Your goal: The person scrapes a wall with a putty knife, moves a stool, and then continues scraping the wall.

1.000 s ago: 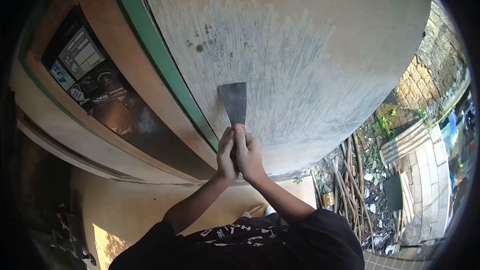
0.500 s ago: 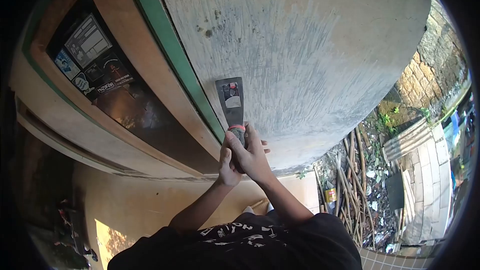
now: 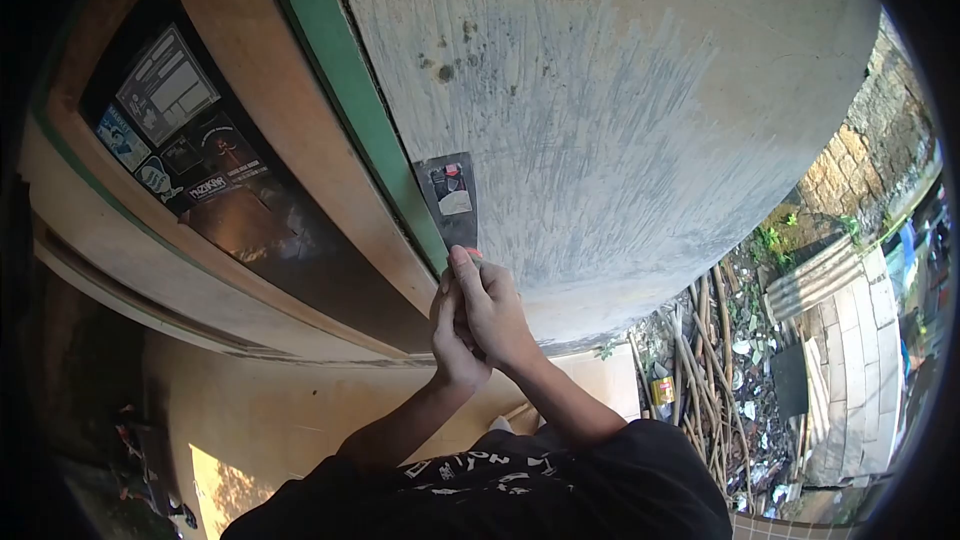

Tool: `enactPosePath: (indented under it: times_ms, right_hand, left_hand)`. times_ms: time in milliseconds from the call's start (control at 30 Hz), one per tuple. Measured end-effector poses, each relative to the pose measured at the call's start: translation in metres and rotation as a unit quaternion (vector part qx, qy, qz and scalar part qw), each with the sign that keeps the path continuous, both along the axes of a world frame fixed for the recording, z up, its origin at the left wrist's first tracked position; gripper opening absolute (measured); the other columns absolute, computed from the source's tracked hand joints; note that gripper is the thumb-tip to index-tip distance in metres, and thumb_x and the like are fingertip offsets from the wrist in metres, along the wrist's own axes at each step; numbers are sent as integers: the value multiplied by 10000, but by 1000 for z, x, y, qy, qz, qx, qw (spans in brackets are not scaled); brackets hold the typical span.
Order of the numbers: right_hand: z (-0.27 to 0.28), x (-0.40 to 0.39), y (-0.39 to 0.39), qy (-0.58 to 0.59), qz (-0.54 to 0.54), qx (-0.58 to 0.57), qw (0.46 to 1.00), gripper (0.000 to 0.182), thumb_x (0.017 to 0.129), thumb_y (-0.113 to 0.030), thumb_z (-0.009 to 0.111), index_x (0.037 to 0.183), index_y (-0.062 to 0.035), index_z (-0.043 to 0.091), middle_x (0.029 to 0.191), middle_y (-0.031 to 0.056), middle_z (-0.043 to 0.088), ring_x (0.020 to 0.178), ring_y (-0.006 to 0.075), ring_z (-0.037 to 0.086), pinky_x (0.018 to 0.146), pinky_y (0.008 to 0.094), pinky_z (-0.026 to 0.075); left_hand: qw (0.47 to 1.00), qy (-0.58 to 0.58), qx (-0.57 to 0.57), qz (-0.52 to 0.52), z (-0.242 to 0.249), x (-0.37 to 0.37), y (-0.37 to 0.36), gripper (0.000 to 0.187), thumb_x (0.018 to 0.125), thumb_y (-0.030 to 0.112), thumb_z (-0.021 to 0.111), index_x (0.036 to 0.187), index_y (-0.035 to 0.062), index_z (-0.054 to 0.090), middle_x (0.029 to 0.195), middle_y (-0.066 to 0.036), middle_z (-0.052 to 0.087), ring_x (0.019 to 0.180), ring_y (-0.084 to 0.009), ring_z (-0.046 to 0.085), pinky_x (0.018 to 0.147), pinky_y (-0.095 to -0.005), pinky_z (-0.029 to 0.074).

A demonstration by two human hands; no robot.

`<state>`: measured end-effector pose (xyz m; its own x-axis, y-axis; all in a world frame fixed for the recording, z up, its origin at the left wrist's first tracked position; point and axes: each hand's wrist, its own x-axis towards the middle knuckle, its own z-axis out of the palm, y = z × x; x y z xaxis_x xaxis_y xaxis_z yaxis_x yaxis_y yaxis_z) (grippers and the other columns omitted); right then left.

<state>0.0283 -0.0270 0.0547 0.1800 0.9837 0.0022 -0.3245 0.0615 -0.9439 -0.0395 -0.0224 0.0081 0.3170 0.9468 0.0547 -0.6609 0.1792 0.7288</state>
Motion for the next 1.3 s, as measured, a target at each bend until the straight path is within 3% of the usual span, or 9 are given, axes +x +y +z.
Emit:
enactPosePath:
  times_ms: [33, 67, 233, 300, 433, 667, 767, 900, 1300]
  right_hand:
    - [1, -2, 1, -1, -4, 2, 1000, 443, 1002, -389, 402, 753, -48, 534, 546, -43, 421, 416, 23, 347, 363, 190, 261]
    - [0, -6, -2, 9, -17, 14, 1000, 438, 1001, -390, 406, 749, -52, 526, 542, -44, 417, 405, 22, 335, 353, 188, 245]
    - [-2, -16, -10, 55, -27, -3, 998, 438, 1001, -370, 427, 756, -30, 555, 578, -47, 447, 481, 22, 375, 414, 197, 296]
    - [12, -13, -11, 76, -9, -37, 996, 437, 1002, -371, 423, 752, -36, 552, 576, -48, 444, 484, 13, 375, 416, 186, 288]
    - [-1, -22, -14, 41, -33, 7, 999, 414, 1003, -374, 412, 777, -48, 531, 546, -52, 412, 430, 14, 343, 376, 186, 253]
    - [11, -16, -10, -25, -65, 24, 997, 393, 1001, -362, 424, 786, -49, 524, 561, -52, 422, 424, 9, 346, 366, 179, 243]
    - [-11, -20, -12, -27, -102, 23, 994, 383, 998, -353, 438, 780, -53, 533, 578, -61, 439, 461, 3, 354, 390, 176, 257]
    - [-10, -13, -12, -34, -92, -1, 995, 385, 1000, -350, 435, 771, -55, 527, 588, -57, 445, 474, 4, 366, 402, 174, 270]
    - [11, -3, 1, -28, -75, 59, 995, 441, 979, -359, 485, 703, -19, 537, 593, -42, 445, 558, 32, 376, 470, 231, 328]
  left_hand:
    - [999, 38, 0, -5, 9, -2, 1, 486, 992, 349, 315, 1377, 54, 345, 1311, -133, 455, 1206, -222, 478, 993, -351, 407]
    - [1000, 16, 13, 1, 13, -3, -2, 426, 1007, 287, 282, 1327, 49, 431, 1277, -90, 496, 1186, -144, 483, 970, -282, 396]
    - [998, 42, -40, 21, 19, -12, -12, 412, 1000, 269, 294, 1287, 26, 461, 1145, -62, 532, 1088, -133, 524, 920, -270, 411]
    - [999, 24, -9, -39, 27, -21, 1, 377, 982, 210, 374, 1284, 15, 488, 1156, -61, 553, 1061, -120, 532, 884, -236, 414]
    - [999, 42, 24, 15, 27, -16, -9, 357, 979, 217, 376, 1236, 9, 512, 1098, -65, 571, 977, -107, 557, 840, -228, 427]
    - [997, -9, 43, -58, 24, -13, 7, 406, 1002, 291, 270, 1233, 24, 472, 1125, -54, 523, 1069, -132, 504, 920, -279, 385]
    - [997, 58, 39, -24, 15, -11, -5, 409, 1001, 291, 272, 1242, 26, 470, 1121, -57, 530, 1069, -138, 512, 926, -280, 389]
    - [999, -2, -26, -40, 6, -8, -3, 414, 1001, 284, 291, 1264, 17, 467, 1136, -68, 537, 1093, -158, 515, 947, -291, 391]
    - [998, -43, 34, -15, 22, 3, 8, 359, 982, 223, 368, 1239, 12, 503, 1113, -64, 554, 1040, -127, 529, 889, -252, 406]
